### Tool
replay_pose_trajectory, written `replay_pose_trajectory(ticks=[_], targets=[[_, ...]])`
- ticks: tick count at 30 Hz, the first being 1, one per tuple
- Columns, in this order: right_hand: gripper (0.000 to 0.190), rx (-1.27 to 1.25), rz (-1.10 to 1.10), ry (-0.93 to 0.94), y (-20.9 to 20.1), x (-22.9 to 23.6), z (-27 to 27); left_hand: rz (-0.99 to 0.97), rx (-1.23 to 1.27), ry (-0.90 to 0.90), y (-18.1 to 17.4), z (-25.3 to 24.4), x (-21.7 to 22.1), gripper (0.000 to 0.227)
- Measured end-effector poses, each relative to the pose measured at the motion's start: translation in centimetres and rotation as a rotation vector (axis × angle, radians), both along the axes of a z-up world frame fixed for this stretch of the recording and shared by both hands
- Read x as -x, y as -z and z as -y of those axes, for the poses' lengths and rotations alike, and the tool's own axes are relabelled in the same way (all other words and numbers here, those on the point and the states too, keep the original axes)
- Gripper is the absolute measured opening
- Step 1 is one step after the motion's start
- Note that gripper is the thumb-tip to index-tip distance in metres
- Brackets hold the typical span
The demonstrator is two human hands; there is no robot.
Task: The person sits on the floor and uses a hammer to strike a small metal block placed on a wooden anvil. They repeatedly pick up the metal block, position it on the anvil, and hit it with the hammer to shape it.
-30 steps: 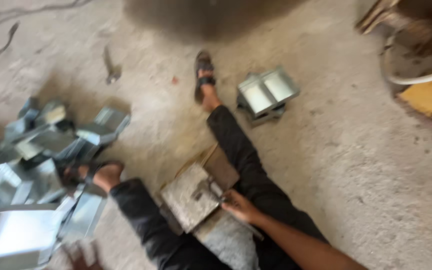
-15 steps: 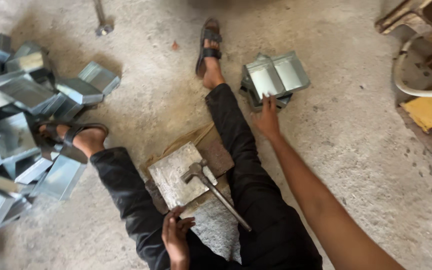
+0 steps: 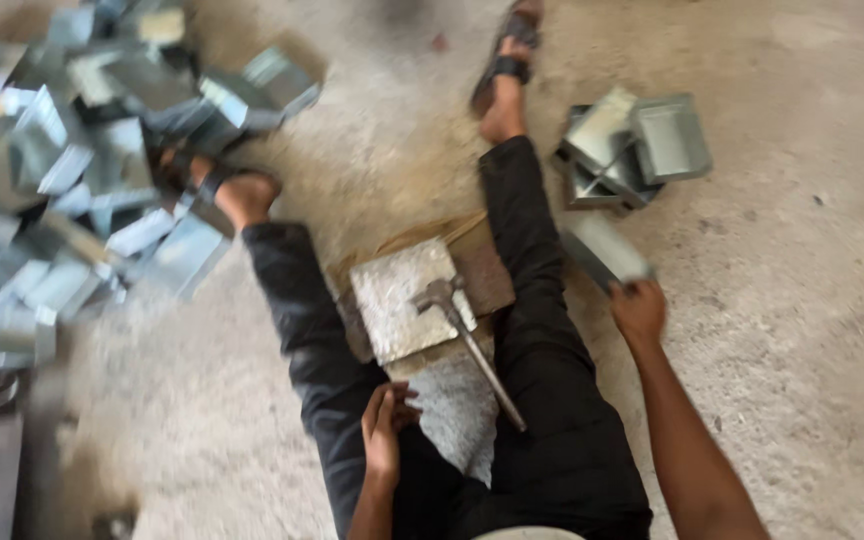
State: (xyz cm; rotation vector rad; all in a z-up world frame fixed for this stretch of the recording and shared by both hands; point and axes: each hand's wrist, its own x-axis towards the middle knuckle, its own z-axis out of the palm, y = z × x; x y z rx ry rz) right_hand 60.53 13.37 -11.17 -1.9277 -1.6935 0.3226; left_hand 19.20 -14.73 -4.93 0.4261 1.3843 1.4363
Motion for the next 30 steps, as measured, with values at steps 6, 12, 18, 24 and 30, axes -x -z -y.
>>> replay_pose_trajectory(ticks=[6, 12, 18, 24, 30], targets=[[0.035, 0.17, -0.613, 0.374, -1.9, -4.3, 17.1, -0.006, -0.043, 0.024, 0.0, -0.7, -1.0, 0.035], [0.024, 0.124, -0.101, 0.228, -4.2, -2.2, 15.9, -0.037, -0.052, 0.108, -0.2, -1.5, -2.0, 0.033], [0.014, -0.381, 0.175, -0.184, -14.2, 8.9, 12.6, -0.039, -0.068, 0.23, -1.4, -1.5, -3.4, 0.036], [0.009, -0.672, 0.171, -0.398, -22.8, 14.0, 13.7, -0.017, 0.126, 0.421, -2.4, -1.7, -4.2, 0.051], [0.008, -0.704, -0.081, -0.461, -25.8, 17.1, 18.3, 0.366, 0.041, 0.495, -7.3, 0.5, -6.8, 0.088]])
